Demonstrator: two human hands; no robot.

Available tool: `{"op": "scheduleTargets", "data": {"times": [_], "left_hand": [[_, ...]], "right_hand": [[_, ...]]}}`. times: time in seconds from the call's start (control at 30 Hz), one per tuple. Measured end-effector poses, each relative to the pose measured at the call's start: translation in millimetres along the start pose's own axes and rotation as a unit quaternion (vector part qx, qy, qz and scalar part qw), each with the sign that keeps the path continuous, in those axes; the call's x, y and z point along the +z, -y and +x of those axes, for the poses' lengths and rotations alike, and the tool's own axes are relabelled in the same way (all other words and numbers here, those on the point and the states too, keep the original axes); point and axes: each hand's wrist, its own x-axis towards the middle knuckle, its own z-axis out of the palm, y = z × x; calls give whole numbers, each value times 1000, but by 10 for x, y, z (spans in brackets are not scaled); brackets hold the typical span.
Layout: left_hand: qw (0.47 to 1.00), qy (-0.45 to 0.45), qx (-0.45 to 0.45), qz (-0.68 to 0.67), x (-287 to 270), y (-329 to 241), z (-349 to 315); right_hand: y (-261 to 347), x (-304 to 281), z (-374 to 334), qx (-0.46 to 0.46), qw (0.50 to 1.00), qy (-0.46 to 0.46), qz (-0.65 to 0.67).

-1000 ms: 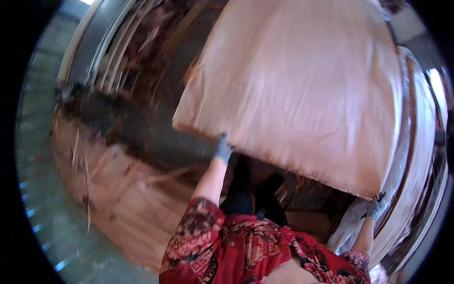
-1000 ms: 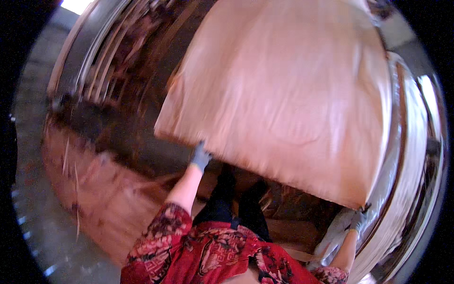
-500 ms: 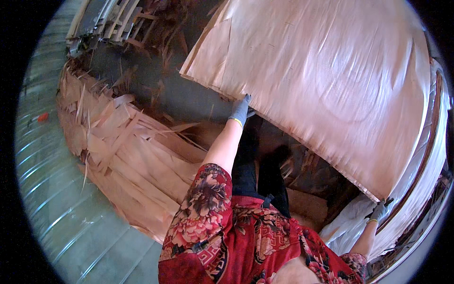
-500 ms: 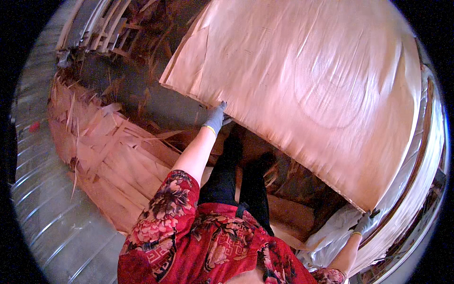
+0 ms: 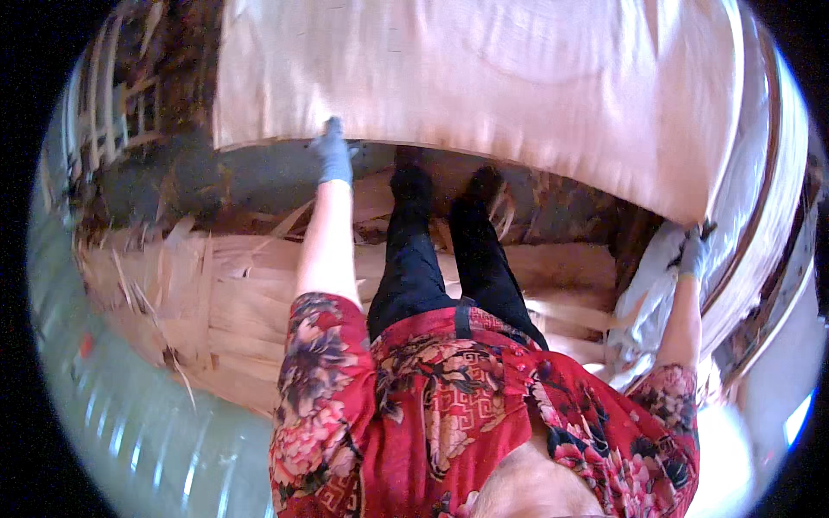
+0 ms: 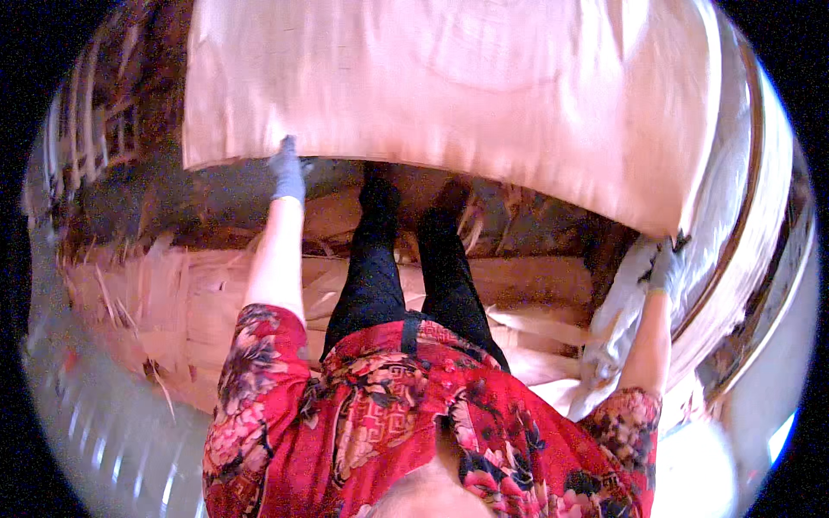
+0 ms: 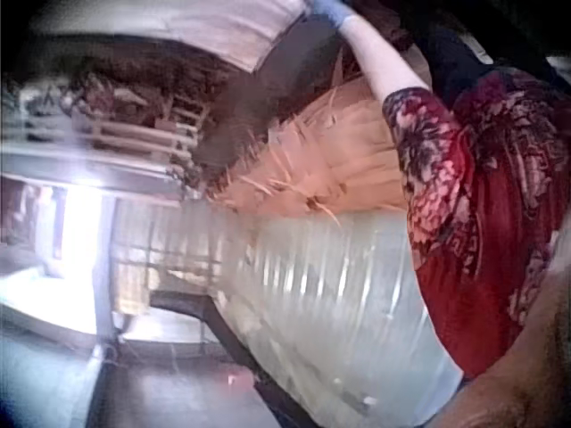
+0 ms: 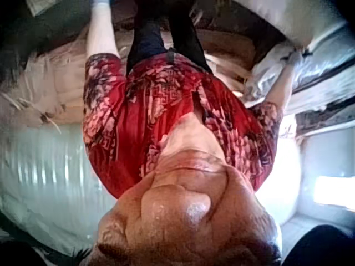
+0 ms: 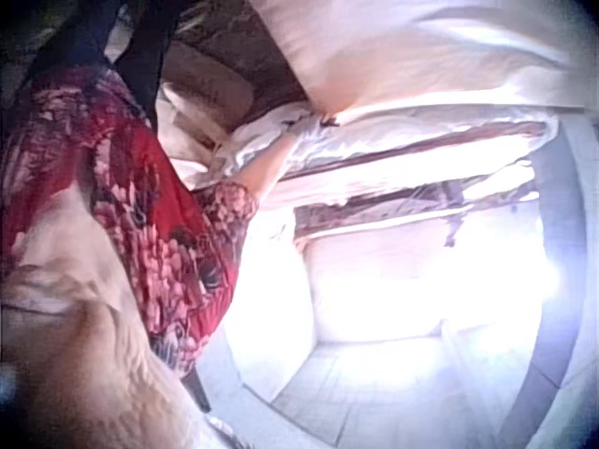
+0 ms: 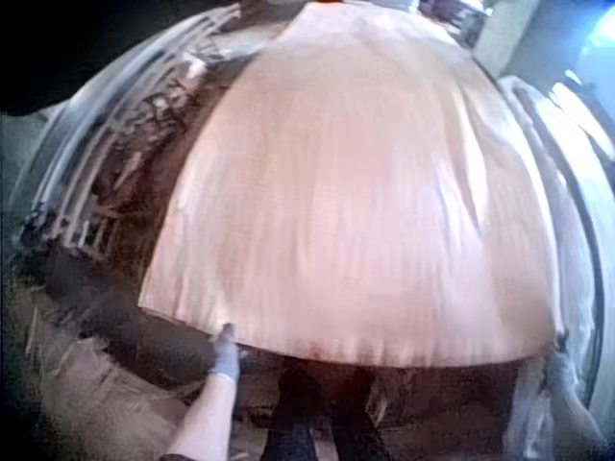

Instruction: The person peels thin strips of wood veneer from the edges of large plywood sheets using a utility knife. They lift and flip the sheets to access different sides, then stack the processed sheets.

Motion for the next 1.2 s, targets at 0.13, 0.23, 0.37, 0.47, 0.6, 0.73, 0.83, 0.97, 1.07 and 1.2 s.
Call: {"op": "scheduleTargets", "data": {"times": [0.13,0.23,0.37,0.47,0.6,0.73,0.83,0.97,1.07,1.2], "left_hand": [[999,21,9,25,-95,-53,37],[996,-14,-51,77,-82,-167,-91],[997,54,-43,32,-123,-109,-66],[996,71,-51,17,-138,-5,79],[991,108,-84,-1,-160,-6,151],[985,152,-57,-60,-85,35,128],[970,209,-73,-96,-55,70,115],[935,345,-28,-82,-186,89,311],[987,121,-104,-25,-29,162,259],[983,94,-116,104,23,-1,61]], "right_hand": [[-377,336,60,51,992,9,112],[-419,563,54,119,979,47,159],[-533,830,72,52,979,3,196],[-692,1041,97,54,961,8,272],[-717,1187,100,78,965,23,248],[-891,1269,157,70,978,-17,194],[-843,1275,117,-34,993,-87,67],[-810,1153,-27,19,949,-96,300],[-805,650,-179,85,981,-114,130],[-1676,-193,-510,105,979,-172,12]]}}
